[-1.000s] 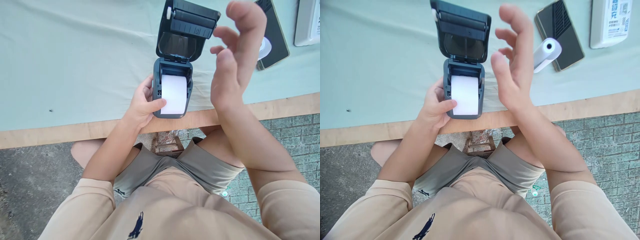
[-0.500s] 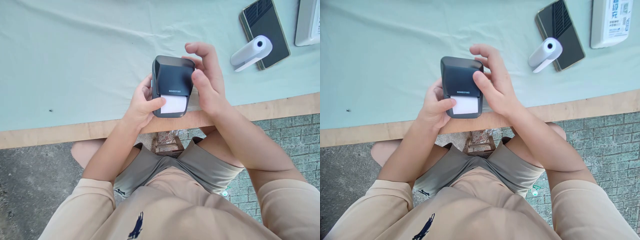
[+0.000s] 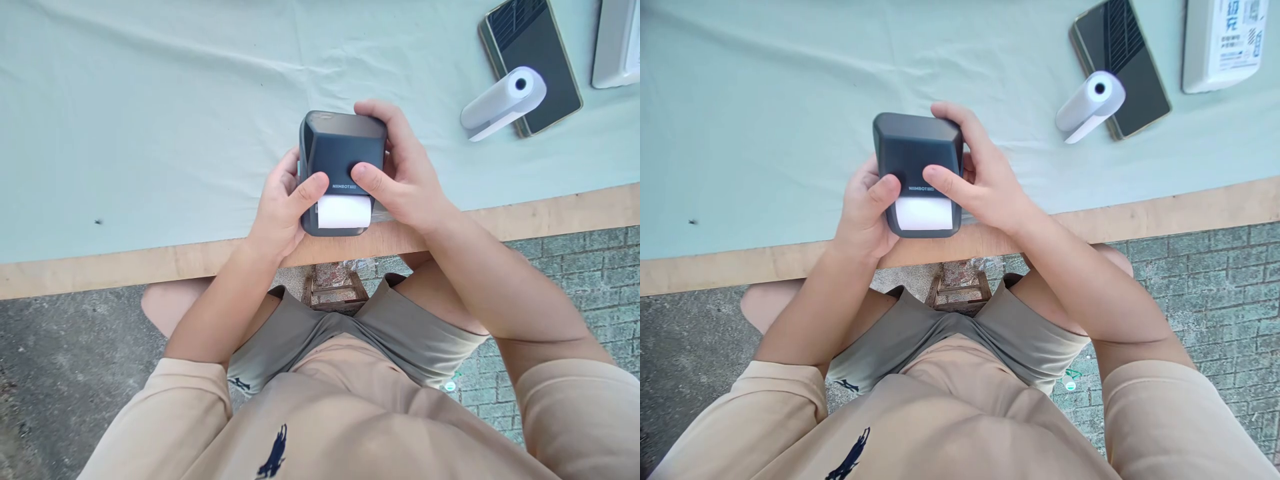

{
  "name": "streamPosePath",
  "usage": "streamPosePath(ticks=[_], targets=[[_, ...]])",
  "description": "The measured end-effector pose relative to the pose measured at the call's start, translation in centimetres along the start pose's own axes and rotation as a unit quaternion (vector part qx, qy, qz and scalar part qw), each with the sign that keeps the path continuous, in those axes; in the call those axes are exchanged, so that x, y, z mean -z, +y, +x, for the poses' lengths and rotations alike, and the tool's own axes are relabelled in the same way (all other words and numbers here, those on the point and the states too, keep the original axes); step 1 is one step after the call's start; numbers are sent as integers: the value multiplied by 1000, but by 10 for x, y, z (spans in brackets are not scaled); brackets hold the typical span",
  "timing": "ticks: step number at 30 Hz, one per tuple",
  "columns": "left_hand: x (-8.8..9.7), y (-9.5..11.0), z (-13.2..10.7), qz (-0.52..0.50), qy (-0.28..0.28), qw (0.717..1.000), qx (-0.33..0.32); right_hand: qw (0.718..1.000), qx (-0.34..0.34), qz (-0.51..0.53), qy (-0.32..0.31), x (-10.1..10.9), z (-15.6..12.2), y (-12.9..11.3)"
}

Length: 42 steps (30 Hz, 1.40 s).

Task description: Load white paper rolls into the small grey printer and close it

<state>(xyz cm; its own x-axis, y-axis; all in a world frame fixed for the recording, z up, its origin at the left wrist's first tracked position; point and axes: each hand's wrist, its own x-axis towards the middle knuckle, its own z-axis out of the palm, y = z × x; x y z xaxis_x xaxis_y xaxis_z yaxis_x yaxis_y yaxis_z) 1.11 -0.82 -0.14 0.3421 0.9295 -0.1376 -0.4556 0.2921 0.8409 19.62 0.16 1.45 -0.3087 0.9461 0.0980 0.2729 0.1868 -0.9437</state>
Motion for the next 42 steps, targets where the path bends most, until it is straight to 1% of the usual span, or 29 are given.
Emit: streamPosePath(ticks=[8,10,13,18,20,23,26,28,32,38,42], targets=[[-2,4,-1,6,6,1000,11,1000,-18,7,1,0,0,-2],[-2,4,-1,4,5,1000,13,1000,-15,5,11,-2,-1,-5],[-3,4,0,-5,8,1000,8,999,1,-28,31,-5,-4,-9],[-4,5,0,1,21,1000,4,996,48,-82,0,-11,-7,-12],[-3,5,0,12,27,1000,2,994,57,-94,-5,-13,-7,-11],[1,2,1,55,28,998,0,994,41,-103,-11,-14,-8,-11],[6,-2,3,106,14,994,3,994,25,-104,-17,-12,-8,-12],[8,-4,4,118,6,993,8,995,26,-95,-21,-11,-8,-11],[6,-1,3,99,0,995,11,996,37,-72,-28,-10,-7,-8],[1,5,-3,65,24,997,23,997,39,-69,-18,-10,-7,-5],[1,5,-2,63,25,997,28,997,34,-69,-16,-11,-7,-4]])
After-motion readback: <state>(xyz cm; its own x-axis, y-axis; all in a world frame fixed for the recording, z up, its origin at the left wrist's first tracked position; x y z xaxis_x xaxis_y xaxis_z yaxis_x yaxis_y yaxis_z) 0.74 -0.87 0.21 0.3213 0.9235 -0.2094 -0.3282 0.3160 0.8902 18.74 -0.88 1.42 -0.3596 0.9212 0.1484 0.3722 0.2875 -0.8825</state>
